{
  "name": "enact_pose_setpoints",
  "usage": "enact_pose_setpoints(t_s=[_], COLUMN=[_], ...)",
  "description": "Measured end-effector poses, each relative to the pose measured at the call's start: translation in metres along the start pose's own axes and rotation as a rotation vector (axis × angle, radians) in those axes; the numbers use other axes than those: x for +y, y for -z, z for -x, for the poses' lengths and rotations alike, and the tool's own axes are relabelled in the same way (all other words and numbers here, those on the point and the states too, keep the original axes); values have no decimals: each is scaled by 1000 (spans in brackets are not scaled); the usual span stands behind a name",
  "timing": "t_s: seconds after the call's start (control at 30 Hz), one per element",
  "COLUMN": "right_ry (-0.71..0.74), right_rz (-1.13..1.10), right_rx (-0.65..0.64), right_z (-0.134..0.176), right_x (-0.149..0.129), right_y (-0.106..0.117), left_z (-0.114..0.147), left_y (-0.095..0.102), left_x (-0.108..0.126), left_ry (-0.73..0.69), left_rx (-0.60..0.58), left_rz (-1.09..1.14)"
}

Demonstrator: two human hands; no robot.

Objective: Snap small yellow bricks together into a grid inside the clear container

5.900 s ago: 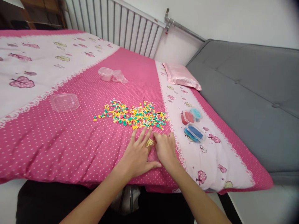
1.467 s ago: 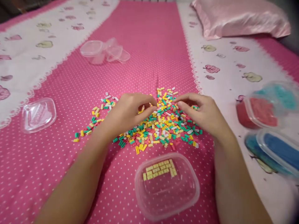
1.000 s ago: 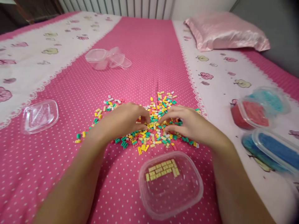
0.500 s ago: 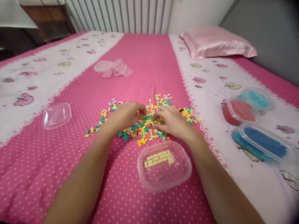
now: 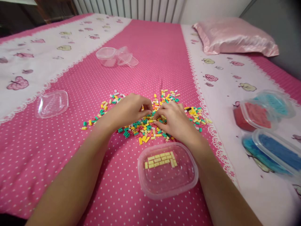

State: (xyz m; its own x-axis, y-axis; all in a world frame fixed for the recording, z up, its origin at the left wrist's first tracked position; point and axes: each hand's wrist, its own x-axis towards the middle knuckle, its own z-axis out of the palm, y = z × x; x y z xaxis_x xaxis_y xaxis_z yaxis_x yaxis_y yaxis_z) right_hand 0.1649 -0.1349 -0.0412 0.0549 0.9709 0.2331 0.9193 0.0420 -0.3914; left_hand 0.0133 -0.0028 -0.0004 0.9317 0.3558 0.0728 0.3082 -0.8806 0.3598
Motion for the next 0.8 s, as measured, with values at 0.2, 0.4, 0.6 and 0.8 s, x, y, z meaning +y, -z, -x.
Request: enact_pose_setpoints(t_s=[0.2, 0.4, 0.6, 0.8], right_ry=[31, -47, -101, -143], right_rz=[-166, -442, -624, -705], right_rx=[71, 180, 237, 220], right_z=[1, -1, -1, 3], right_x=[-2, 0, 8, 9], right_y=[6, 17, 22, 24], left_z=[0, -2, 9, 19], left_y=[1, -2, 17, 18], left_x=[-2, -3, 13, 28], left_ry=[-30, -91, -220, -196], left_rx=[44, 82, -199, -507], left_rz=[15, 51, 284, 343])
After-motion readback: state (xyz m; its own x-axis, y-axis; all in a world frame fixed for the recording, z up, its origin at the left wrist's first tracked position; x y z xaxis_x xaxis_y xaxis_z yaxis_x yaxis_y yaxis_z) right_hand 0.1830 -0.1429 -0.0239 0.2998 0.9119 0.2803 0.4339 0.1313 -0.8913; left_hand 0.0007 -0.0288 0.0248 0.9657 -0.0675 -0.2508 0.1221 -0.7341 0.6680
